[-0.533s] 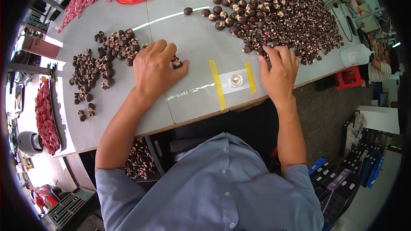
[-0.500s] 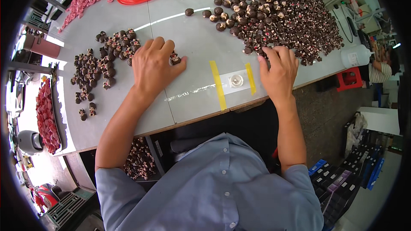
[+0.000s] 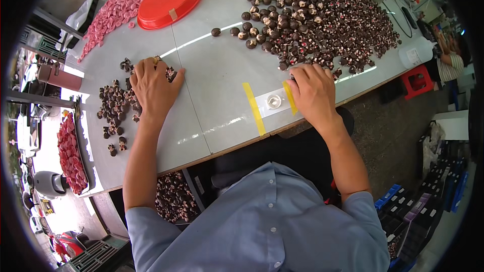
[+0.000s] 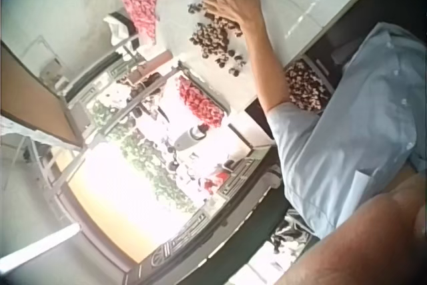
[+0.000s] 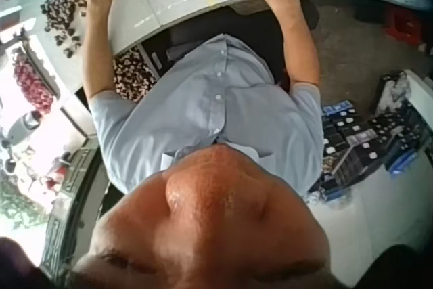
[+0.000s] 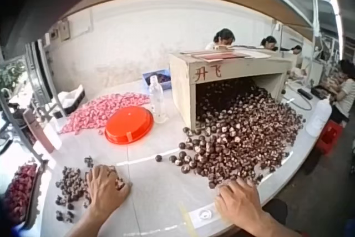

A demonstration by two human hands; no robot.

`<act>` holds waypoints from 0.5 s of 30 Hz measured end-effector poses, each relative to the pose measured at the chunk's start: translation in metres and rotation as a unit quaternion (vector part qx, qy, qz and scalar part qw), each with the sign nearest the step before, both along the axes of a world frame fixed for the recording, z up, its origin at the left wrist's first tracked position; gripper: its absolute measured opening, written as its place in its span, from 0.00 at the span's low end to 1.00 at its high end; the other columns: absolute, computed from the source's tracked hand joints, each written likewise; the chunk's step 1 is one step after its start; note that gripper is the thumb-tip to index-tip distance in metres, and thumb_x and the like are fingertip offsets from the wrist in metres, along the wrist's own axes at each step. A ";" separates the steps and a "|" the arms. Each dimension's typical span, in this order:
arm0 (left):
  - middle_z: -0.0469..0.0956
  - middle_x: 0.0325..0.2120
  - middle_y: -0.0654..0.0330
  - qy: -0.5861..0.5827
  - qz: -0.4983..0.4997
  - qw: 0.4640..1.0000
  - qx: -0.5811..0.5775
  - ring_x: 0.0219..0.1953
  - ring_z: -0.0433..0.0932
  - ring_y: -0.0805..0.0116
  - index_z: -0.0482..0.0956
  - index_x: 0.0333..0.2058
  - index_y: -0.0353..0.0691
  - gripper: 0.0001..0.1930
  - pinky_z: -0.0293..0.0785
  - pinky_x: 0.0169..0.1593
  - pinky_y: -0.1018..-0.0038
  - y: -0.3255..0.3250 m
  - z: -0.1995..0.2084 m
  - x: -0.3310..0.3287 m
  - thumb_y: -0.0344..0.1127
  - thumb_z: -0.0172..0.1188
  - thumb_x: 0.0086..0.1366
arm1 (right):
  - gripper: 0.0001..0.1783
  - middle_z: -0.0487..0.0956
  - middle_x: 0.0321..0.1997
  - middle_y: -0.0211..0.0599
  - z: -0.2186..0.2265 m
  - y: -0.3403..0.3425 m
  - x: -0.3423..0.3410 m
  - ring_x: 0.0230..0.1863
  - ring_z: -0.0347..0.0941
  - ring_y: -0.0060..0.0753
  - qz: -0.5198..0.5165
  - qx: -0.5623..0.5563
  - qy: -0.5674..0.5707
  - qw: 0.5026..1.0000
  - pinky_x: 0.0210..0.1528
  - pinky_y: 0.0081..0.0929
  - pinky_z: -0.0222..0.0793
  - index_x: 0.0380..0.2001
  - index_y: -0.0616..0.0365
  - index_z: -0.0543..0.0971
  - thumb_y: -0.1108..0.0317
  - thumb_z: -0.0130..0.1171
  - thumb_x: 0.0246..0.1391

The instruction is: The person assembles small industrial components by hand, joining plastic components and metal parts together at a factory workstation.

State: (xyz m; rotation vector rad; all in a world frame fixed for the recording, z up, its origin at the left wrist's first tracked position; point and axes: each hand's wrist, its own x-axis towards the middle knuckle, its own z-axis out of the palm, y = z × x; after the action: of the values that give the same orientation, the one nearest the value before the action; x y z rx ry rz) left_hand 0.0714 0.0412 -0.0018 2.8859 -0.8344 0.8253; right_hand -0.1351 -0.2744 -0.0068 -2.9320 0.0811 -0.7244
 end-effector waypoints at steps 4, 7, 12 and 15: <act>0.79 0.49 0.58 -0.005 0.011 1.000 -0.008 0.60 0.71 0.56 0.86 0.41 0.39 0.26 0.66 0.61 0.55 -0.009 0.008 -0.002 0.57 0.74 0.59 | 0.12 0.82 0.43 0.39 -0.007 -0.002 -0.003 0.45 0.80 0.49 0.018 0.073 -0.014 0.997 0.47 0.46 0.74 0.43 0.58 0.81 0.72 0.70 0.56; 0.78 0.51 0.56 0.019 -0.062 0.997 -0.052 0.58 0.75 0.55 0.82 0.52 0.40 0.27 0.71 0.58 0.56 -0.036 0.013 0.008 0.50 0.76 0.60 | 0.13 0.81 0.42 0.42 -0.008 0.001 -0.005 0.44 0.80 0.54 0.021 0.100 -0.011 0.995 0.47 0.47 0.76 0.44 0.60 0.80 0.75 0.69 0.56; 0.79 0.51 0.51 0.167 -0.165 0.964 -0.125 0.53 0.80 0.48 0.77 0.58 0.42 0.26 0.78 0.54 0.55 -0.103 0.008 0.037 0.37 0.73 0.63 | 0.13 0.80 0.44 0.44 -0.005 0.006 -0.010 0.45 0.80 0.55 0.024 0.110 -0.019 0.993 0.47 0.46 0.76 0.45 0.61 0.79 0.78 0.68 0.56; 0.80 0.48 0.50 0.237 -0.190 0.944 -0.131 0.50 0.82 0.45 0.79 0.57 0.42 0.22 0.78 0.54 0.55 -0.116 -0.004 0.060 0.34 0.71 0.65 | 0.13 0.79 0.46 0.46 -0.002 0.004 -0.010 0.46 0.80 0.55 0.028 0.152 0.000 0.988 0.48 0.46 0.77 0.45 0.63 0.79 0.79 0.67 0.57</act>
State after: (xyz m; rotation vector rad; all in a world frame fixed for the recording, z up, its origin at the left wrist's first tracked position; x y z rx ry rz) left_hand 0.1313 -0.0751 -0.0056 2.4102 -1.0655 0.1715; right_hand -0.1453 -0.2702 -0.0088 -2.6329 0.0987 -0.6414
